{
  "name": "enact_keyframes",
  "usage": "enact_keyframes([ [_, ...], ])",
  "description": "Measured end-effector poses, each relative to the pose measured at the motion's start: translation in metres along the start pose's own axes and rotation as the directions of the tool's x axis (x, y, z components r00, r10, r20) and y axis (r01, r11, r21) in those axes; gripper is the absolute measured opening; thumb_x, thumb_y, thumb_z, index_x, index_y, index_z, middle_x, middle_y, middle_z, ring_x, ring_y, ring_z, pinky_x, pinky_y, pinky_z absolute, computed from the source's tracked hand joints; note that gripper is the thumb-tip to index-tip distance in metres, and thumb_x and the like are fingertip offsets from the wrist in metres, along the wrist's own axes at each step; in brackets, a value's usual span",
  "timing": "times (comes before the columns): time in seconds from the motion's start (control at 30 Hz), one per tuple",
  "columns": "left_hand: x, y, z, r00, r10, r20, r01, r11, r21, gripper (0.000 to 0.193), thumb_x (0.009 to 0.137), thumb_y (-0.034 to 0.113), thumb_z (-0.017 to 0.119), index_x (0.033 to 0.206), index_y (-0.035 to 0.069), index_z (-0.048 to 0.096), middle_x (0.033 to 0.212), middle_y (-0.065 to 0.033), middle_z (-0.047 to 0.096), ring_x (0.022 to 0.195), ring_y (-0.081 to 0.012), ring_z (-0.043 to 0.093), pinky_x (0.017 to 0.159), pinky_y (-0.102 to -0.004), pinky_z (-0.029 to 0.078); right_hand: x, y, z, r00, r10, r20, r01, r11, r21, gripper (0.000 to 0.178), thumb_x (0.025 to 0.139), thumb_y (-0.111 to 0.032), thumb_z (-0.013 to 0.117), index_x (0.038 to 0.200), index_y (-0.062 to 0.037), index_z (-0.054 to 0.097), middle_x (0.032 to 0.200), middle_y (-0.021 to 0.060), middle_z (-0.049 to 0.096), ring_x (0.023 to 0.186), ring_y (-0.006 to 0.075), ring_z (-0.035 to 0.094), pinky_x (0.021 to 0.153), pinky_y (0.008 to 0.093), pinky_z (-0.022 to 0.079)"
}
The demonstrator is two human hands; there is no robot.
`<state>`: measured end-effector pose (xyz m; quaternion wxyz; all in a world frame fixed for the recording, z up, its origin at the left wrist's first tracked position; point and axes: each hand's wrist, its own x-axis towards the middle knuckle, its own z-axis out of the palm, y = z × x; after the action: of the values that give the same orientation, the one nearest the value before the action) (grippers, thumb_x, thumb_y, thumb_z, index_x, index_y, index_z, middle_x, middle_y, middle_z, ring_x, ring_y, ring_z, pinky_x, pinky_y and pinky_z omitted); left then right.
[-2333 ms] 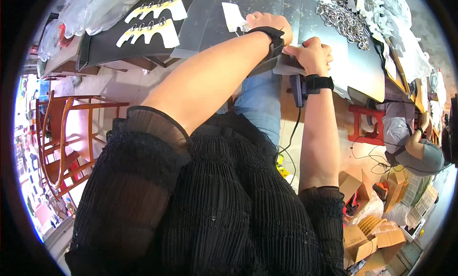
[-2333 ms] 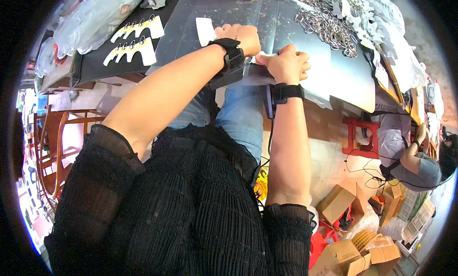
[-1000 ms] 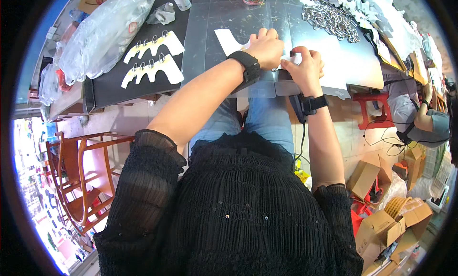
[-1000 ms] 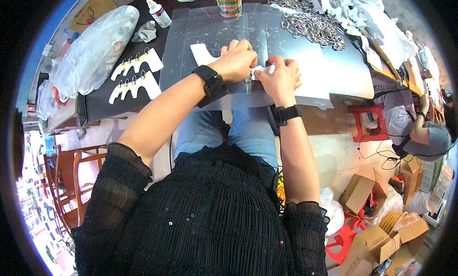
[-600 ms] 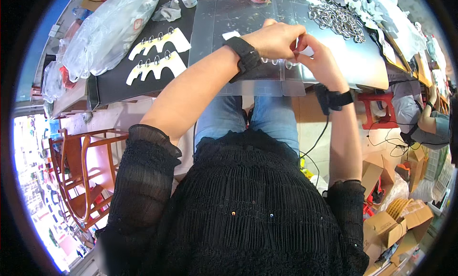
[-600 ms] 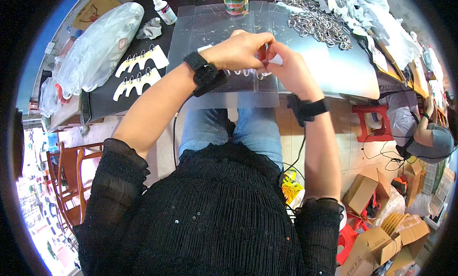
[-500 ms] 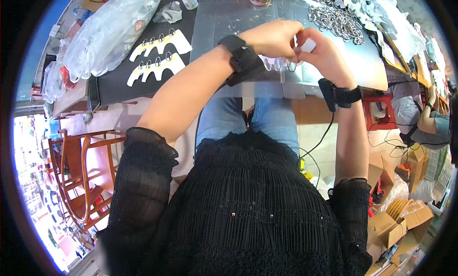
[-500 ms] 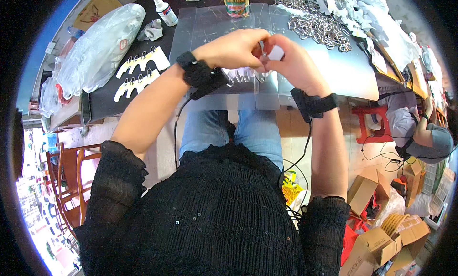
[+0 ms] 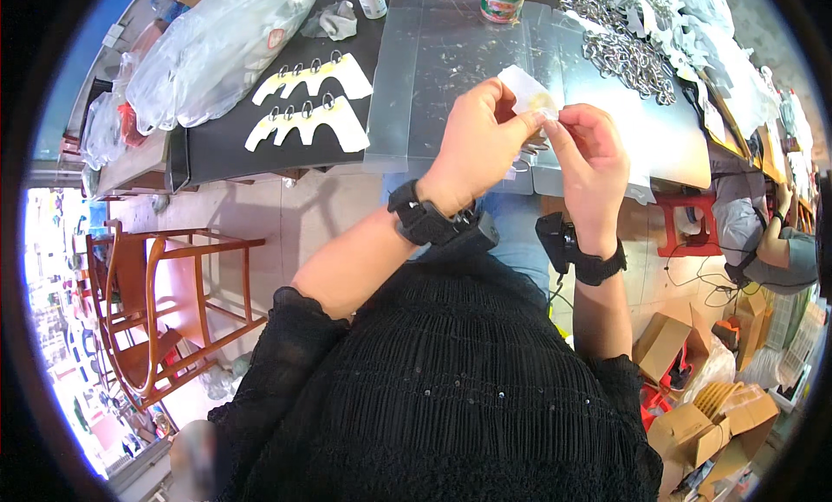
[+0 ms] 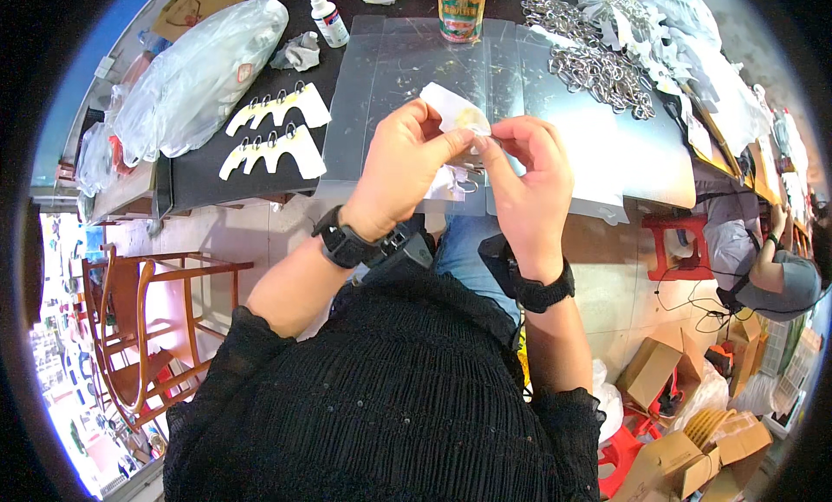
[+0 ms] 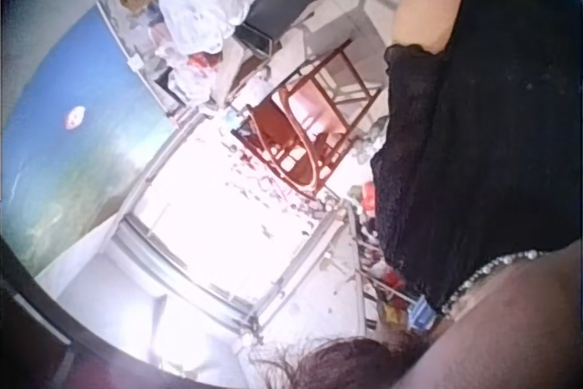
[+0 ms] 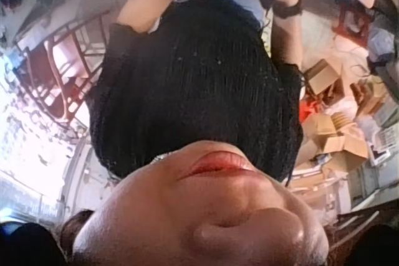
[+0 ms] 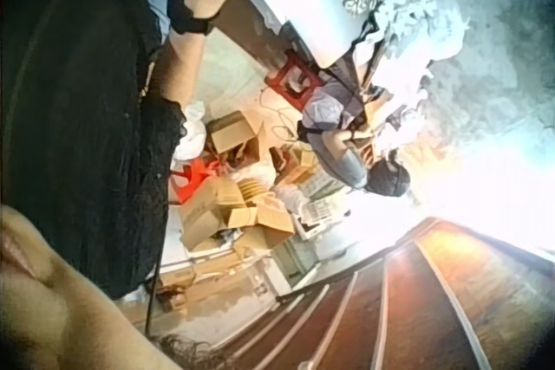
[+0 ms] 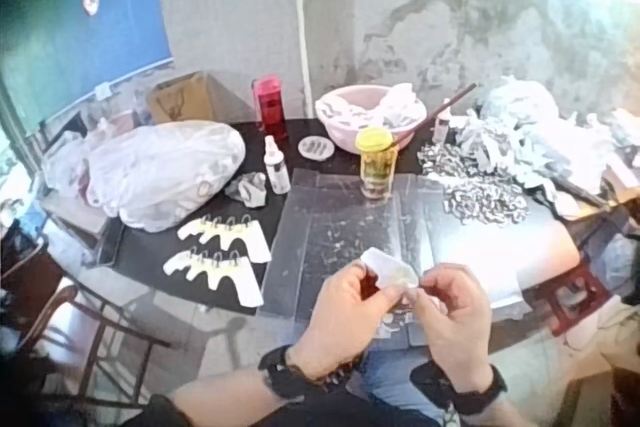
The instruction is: Applying glue and attaching metal hardware to white leather or synthetic shoe component patterns.
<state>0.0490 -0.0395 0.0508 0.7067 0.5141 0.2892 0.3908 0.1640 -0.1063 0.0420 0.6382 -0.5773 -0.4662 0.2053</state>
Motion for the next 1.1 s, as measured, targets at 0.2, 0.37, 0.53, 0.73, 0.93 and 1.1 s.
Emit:
enact_keyframes([
  [0.2,-0.008,-0.003,0.000,0.999,-0.020,0.037,0.015,0.991,0.134,0.021,0.080,0.009,0.061,0.095,-0.003,0.054,0.089,-0.0096,0.060,0.078,-0.0119,0.058,0.069,-0.0248,0.048,-0.009,0.000,-0.001,0.994,0.109,-0.007,-0.106,0.983,0.152,0.010,0.077,0.003,0.061,0.084,0.0023,0.055,0.086,0.0041,0.056,0.074,0.0078,0.055,0.066,0.0200,0.046],
  [0.37,-0.004,-0.005,-0.001,0.995,-0.097,0.032,0.095,0.995,0.039,0.017,0.080,0.011,0.061,0.089,-0.003,0.057,0.081,-0.0079,0.061,0.071,-0.0107,0.058,0.062,-0.0243,0.046,-0.010,-0.003,-0.003,0.981,0.184,0.061,-0.194,0.948,0.253,0.009,0.077,0.005,0.060,0.084,0.0019,0.055,0.082,0.0048,0.058,0.073,0.0075,0.056,0.066,0.0199,0.045],
  [0.53,-0.005,-0.009,0.003,0.995,-0.076,-0.062,0.070,0.993,-0.091,0.015,0.079,0.011,0.060,0.082,-0.003,0.061,0.072,-0.0061,0.062,0.064,-0.0093,0.057,0.056,-0.0232,0.045,-0.004,-0.009,-0.006,0.909,0.384,0.161,-0.416,0.857,0.306,0.008,0.077,0.004,0.060,0.084,0.0014,0.057,0.079,0.0048,0.060,0.074,0.0078,0.056,0.068,0.0206,0.045],
  [0.73,-0.008,-0.010,0.007,0.995,-0.009,-0.101,0.013,0.999,0.046,0.013,0.079,0.011,0.060,0.081,-0.002,0.062,0.073,-0.0048,0.062,0.064,-0.0086,0.057,0.056,-0.0228,0.046,-0.008,0.004,0.002,0.986,0.165,-0.004,-0.160,0.964,0.214,0.009,0.076,0.004,0.061,0.083,0.0030,0.056,0.094,0.0085,0.054,0.077,0.0105,0.056,0.068,0.0219,0.045],
  [0.93,-0.005,-0.013,0.007,0.995,-0.073,-0.072,0.064,0.990,-0.122,0.013,0.079,0.014,0.061,0.083,0.002,0.063,0.074,-0.0026,0.062,0.062,-0.0069,0.054,0.055,-0.0213,0.043,-0.014,0.000,0.018,0.981,-0.136,-0.136,0.121,0.987,-0.108,0.008,0.074,0.008,0.057,0.079,0.0016,0.053,0.094,0.0122,0.052,0.078,0.0165,0.056,0.069,0.0264,0.046],
  [1.1,-0.007,-0.009,0.005,0.986,-0.153,-0.072,0.143,0.981,-0.132,0.013,0.080,0.015,0.059,0.081,0.003,0.064,0.073,-0.0021,0.062,0.062,-0.0068,0.054,0.055,-0.0205,0.041,-0.014,0.000,0.022,0.895,-0.439,-0.078,0.359,0.814,-0.458,0.014,0.069,0.011,0.056,0.077,0.0005,0.051,0.088,0.0144,0.053,0.078,0.0274,0.054,0.069,0.0331,0.045],
])
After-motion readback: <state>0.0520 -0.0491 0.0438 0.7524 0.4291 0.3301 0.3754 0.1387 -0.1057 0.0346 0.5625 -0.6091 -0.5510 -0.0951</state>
